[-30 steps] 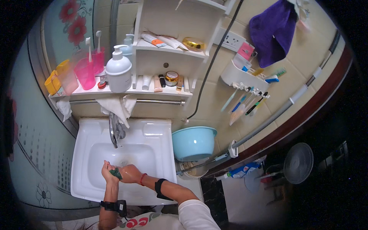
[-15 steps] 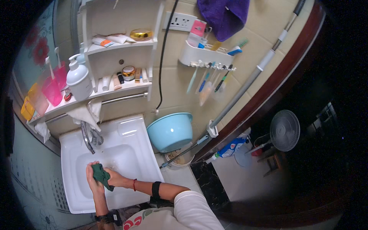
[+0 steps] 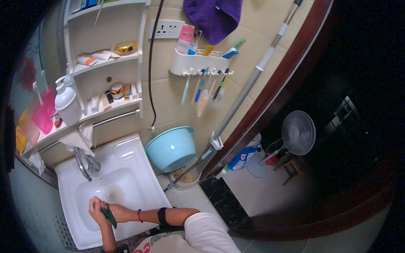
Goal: Washing a cleaning cloth in a basin, then scrubbing a bathroom sink and wiping a door frame.
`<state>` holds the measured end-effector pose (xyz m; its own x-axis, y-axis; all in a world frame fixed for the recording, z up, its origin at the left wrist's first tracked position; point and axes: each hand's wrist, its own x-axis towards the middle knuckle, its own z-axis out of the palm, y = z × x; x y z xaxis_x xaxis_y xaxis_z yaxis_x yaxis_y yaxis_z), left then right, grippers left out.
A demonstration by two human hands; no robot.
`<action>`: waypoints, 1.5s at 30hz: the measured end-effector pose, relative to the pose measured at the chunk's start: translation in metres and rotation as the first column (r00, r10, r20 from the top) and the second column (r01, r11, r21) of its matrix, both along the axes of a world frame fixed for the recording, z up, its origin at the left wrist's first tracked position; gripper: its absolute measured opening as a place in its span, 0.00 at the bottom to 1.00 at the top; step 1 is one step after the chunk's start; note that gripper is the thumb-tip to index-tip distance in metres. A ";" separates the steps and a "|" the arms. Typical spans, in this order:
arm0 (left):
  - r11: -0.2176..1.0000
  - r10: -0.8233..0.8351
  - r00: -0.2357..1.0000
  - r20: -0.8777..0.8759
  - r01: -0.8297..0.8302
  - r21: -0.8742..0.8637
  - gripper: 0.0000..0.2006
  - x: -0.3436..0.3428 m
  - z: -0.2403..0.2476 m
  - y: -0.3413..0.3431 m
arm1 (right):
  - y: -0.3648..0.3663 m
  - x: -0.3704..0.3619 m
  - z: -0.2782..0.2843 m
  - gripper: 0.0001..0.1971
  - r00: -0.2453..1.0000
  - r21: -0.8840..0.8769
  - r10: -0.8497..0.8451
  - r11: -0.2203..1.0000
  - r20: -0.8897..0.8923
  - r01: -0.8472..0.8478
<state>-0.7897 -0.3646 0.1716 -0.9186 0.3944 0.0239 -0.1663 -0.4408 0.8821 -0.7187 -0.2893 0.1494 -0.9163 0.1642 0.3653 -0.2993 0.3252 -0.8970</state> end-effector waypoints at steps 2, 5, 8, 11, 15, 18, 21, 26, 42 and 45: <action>0.989 0.042 0.967 0.252 -0.075 0.126 0.18 0.000 0.015 0.000 | 0.002 0.003 0.011 0.17 0.997 -0.003 -0.069 0.998 -0.038 0.069; 0.978 -0.022 0.929 0.368 -0.057 0.203 0.23 -0.007 0.010 0.000 | 0.008 -0.002 0.001 0.16 0.984 0.288 -0.012 0.957 0.175 -0.040; 0.988 0.036 0.944 0.328 -0.084 0.132 0.24 -0.008 0.011 0.006 | 0.016 -0.008 -0.003 0.15 0.978 0.409 -0.030 0.911 0.208 -0.059; 0.991 0.085 0.957 0.279 -0.111 0.076 0.23 -0.009 0.003 0.011 | 0.023 -0.014 -0.017 0.13 0.978 0.525 -0.030 0.847 0.208 -0.086; 0.991 0.022 0.939 0.344 -0.066 0.116 0.20 -0.016 -0.007 0.002 | 0.025 -0.008 -0.003 0.12 0.976 0.545 0.018 0.827 0.217 -0.137; 0.977 0.189 0.864 0.468 -0.212 -0.003 0.15 -0.017 -0.010 -0.010 | 0.013 -0.013 -0.015 0.15 0.976 0.447 0.106 0.876 0.189 -0.182; 0.967 -0.068 0.878 0.475 -0.059 0.247 0.13 -0.015 -0.013 -0.019 | 0.021 -0.005 0.002 0.25 0.992 0.114 0.124 0.985 0.029 -0.127; 0.993 -0.091 0.921 0.378 0.056 0.102 0.21 -0.014 -0.031 -0.060 | 0.054 -0.001 0.025 0.17 0.859 -0.176 0.039 0.982 0.510 0.060; 0.962 0.096 0.886 0.453 -0.200 0.188 0.19 -0.063 -0.027 -0.113 | -0.023 -0.025 0.042 0.31 0.843 -0.138 0.411 0.911 0.345 -0.388; 0.940 0.276 0.897 0.344 -0.327 0.100 0.17 -0.122 0.000 -0.120 | -0.005 -0.017 0.022 0.25 0.835 -0.343 0.351 0.915 0.424 -0.211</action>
